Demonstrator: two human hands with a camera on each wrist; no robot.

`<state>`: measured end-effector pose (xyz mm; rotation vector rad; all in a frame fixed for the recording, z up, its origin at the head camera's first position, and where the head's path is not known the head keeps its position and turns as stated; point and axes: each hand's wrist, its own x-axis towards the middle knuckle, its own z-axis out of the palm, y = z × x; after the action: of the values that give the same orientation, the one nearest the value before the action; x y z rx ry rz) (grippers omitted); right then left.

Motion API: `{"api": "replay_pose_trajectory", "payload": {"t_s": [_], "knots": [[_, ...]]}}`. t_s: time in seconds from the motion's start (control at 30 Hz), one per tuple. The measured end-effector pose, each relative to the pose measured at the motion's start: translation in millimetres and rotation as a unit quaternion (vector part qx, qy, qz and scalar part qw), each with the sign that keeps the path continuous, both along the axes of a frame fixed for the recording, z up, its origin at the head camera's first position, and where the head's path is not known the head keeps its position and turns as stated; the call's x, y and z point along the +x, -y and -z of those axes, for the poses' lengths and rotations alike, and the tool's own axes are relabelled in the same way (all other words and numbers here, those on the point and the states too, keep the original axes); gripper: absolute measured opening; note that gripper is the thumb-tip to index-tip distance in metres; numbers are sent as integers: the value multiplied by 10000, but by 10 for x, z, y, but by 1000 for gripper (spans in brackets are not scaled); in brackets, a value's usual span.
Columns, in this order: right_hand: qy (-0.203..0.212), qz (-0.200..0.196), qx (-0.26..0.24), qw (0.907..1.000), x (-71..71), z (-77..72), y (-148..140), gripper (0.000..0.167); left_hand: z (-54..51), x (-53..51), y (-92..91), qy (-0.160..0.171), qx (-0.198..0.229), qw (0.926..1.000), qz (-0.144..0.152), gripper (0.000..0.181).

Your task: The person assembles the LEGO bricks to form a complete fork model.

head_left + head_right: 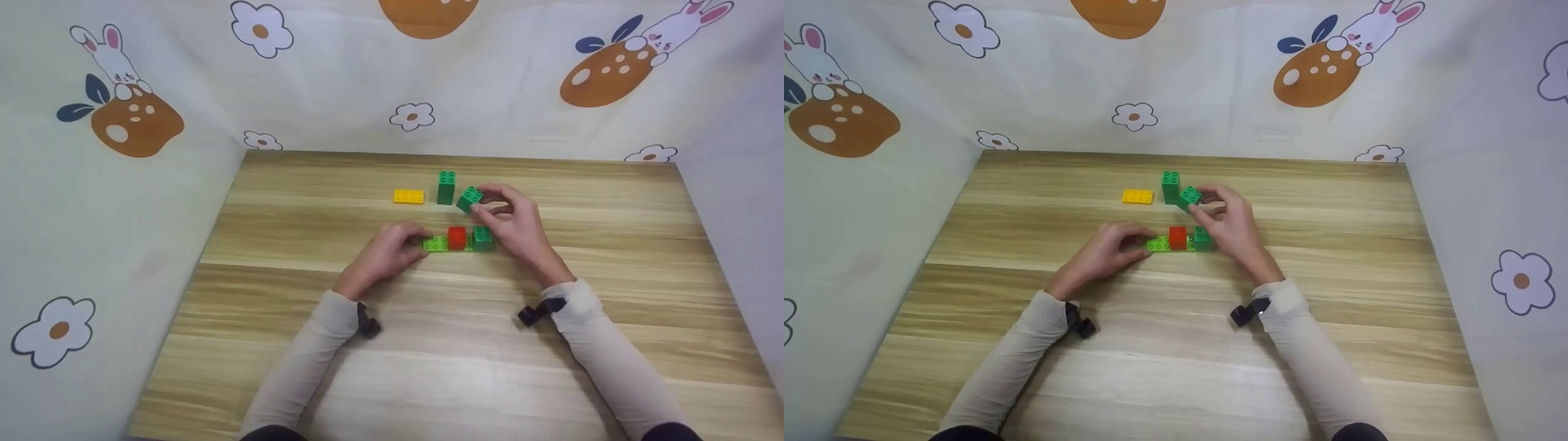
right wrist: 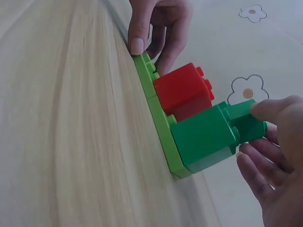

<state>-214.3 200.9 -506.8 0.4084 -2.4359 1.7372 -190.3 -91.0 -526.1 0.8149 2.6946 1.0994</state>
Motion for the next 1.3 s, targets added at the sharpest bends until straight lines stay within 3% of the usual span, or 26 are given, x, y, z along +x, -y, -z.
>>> {"api": "replay_pose_trajectory", "payload": {"t_s": [0.23, 0.6, 1.17, 1.3], "knots": [[-273, -453, -49, 9986, 72, -24, 114, 36, 1, -3, 4, -62, -35, 10000, 28, 35], [-469, -967, 514, 9929, 146, -40, 223, 37, 4, -14, -9, -71, -89, 9999, -32, 34], [-809, -1344, 1507, 9760, 256, -33, 354, 39, -1, -11, -7, 181, -7, 9996, -208, 37], [-824, -1409, 1628, 9731, 259, -19, 372, 39, 7, -12, -7, 110, 64, 9997, -201, 34]]}}
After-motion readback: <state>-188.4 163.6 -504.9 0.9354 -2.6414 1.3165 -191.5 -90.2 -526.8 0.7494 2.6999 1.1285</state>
